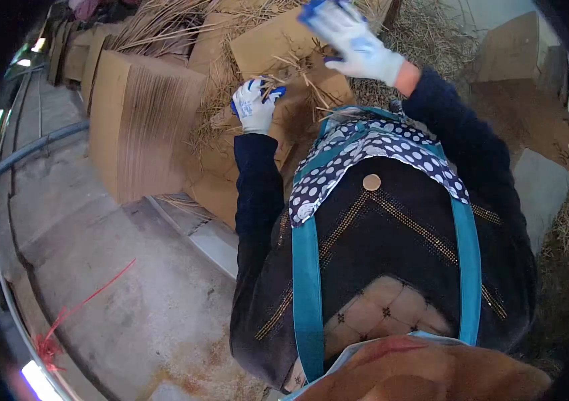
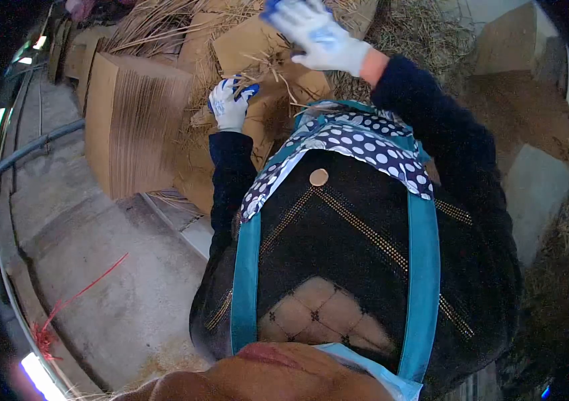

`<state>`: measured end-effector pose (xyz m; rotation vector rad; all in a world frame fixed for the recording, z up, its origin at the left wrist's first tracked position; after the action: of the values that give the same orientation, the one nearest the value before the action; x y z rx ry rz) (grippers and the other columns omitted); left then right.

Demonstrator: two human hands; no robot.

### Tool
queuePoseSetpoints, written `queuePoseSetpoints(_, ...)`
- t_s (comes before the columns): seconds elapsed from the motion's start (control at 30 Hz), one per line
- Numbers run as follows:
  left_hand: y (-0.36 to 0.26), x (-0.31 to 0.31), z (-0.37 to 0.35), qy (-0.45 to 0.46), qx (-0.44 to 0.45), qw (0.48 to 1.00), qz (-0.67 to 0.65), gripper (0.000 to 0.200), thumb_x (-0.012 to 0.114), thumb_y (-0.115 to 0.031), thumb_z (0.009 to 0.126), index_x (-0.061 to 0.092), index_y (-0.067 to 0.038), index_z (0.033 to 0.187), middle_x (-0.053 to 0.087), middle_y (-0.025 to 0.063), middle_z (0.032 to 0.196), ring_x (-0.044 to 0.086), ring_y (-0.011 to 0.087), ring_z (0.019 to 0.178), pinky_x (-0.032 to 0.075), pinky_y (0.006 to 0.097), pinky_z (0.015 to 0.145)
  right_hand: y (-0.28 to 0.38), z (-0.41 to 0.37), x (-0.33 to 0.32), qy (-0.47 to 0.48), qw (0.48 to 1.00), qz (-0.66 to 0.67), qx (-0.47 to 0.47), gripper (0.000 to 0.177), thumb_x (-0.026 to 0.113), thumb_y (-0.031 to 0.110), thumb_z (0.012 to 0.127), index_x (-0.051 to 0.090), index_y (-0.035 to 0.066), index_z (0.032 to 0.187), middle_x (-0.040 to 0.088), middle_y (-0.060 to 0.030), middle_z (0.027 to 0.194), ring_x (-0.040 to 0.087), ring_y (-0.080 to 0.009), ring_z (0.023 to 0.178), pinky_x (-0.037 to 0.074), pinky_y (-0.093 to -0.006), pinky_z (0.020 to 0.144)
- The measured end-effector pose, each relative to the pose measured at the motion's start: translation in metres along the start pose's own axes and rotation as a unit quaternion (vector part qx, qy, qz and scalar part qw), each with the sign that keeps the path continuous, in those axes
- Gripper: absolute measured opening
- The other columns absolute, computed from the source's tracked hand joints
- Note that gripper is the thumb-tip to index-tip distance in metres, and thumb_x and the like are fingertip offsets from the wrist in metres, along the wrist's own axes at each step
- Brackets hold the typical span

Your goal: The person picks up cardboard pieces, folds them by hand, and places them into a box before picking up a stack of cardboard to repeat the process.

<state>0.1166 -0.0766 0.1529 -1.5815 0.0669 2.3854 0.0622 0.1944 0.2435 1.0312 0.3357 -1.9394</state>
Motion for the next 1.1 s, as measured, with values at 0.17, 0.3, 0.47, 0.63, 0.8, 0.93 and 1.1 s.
queuePoseSetpoints(0.17,-0.01,-0.007,0.022,0.072,0.055,0.996,-0.012,0.058,0.068,-0.043,0.072,0.056,-0.016,0.122,0.061,0.0084,0.106,0.053,0.0289,0.103,0.033,0.0444,0.095,0.003,0.003,0.096,0.322,0.941,-0.097,-0.038,0.052,0.062,0.017,0.068,0.051,0.001,0.116,0.055,-0.0143,0.11,0.052,-0.0268,0.105,0.037,-0.0401,0.095)
queuePoseSetpoints(0.3,-0.019,-0.013,0.035,0.043,0.094,0.989,-0.104,0.032,0.066,-0.028,0.078,0.066,-0.013,0.107,0.067,0.0107,0.096,0.059,0.0265,0.098,0.036,0.0418,0.095,0.0,-0.01,0.101,0.222,0.975,0.016,0.001,0.046,0.063,0.013,0.066,0.054,0.004,0.11,0.057,-0.0108,0.099,0.053,-0.0274,0.098,0.04,-0.0394,0.087)
queuePoseSetpoints(0.47,-0.009,0.009,0.024,-0.037,-0.066,0.976,-0.204,0.013,0.062,-0.011,0.079,0.068,-0.002,0.086,0.068,0.0126,0.079,0.064,0.0243,0.065,0.051,0.0318,0.062,0.006,-0.021,0.108,0.142,0.99,0.017,-0.021,0.041,0.063,0.014,0.067,0.056,0.007,0.107,0.058,-0.0095,0.095,0.055,-0.0262,0.092,0.041,-0.0376,0.082)
queuePoseSetpoints(0.63,0.024,0.034,0.022,-0.18,-0.312,0.763,-0.537,0.015,0.06,-0.012,0.081,0.069,-0.004,0.089,0.067,0.0103,0.075,0.064,0.0218,0.062,0.049,0.0316,0.061,0.008,-0.02,0.103,0.128,0.991,0.009,-0.031,0.038,0.065,0.014,0.065,0.056,0.008,0.102,0.058,-0.0077,0.092,0.055,-0.0244,0.089,0.04,-0.0363,0.079)
queuePoseSetpoints(0.8,0.071,-0.016,0.061,-0.224,-0.341,0.546,-0.732,0.028,0.058,-0.015,0.087,0.055,0.009,0.101,0.06,0.0159,0.097,0.059,0.027,0.091,0.051,0.0366,0.076,0.006,-0.029,0.104,0.097,0.994,0.031,-0.033,0.035,0.065,0.013,0.065,0.056,0.008,0.099,0.058,-0.0081,0.09,0.056,-0.0244,0.089,0.041,-0.0365,0.079)
queuePoseSetpoints(0.93,0.005,-0.074,0.083,-0.088,-0.153,0.889,-0.422,0.08,0.073,-0.033,0.075,0.034,0.005,0.133,0.045,0.0223,0.129,0.043,0.0333,0.121,0.042,0.044,0.096,0.008,-0.024,0.105,0.108,0.994,0.031,-0.017,0.038,0.064,0.013,0.065,0.056,0.008,0.101,0.059,-0.0083,0.09,0.057,-0.0249,0.088,0.041,-0.0378,0.079)
queuePoseSetpoints(1.1,-0.044,0.0,0.051,0.271,-0.05,0.961,0.021,0.087,0.073,-0.055,0.06,0.045,-0.008,0.127,0.047,0.0182,0.128,0.042,0.0322,0.121,0.031,0.0439,0.101,0.01,-0.004,0.038,0.086,0.996,0.008,-0.017,0.06,0.068,0.017,0.066,0.05,0.008,0.123,0.055,-0.0148,0.115,0.051,-0.0286,0.11,0.037,-0.0372,0.096)
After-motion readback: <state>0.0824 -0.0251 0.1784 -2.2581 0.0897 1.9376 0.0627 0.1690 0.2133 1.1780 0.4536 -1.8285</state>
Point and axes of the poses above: each hand's wrist, its own z-axis towards the middle knuckle, its own x-axis out of the palm, y = z × x, the point moved 4 cm from there along z, towards the middle knuckle
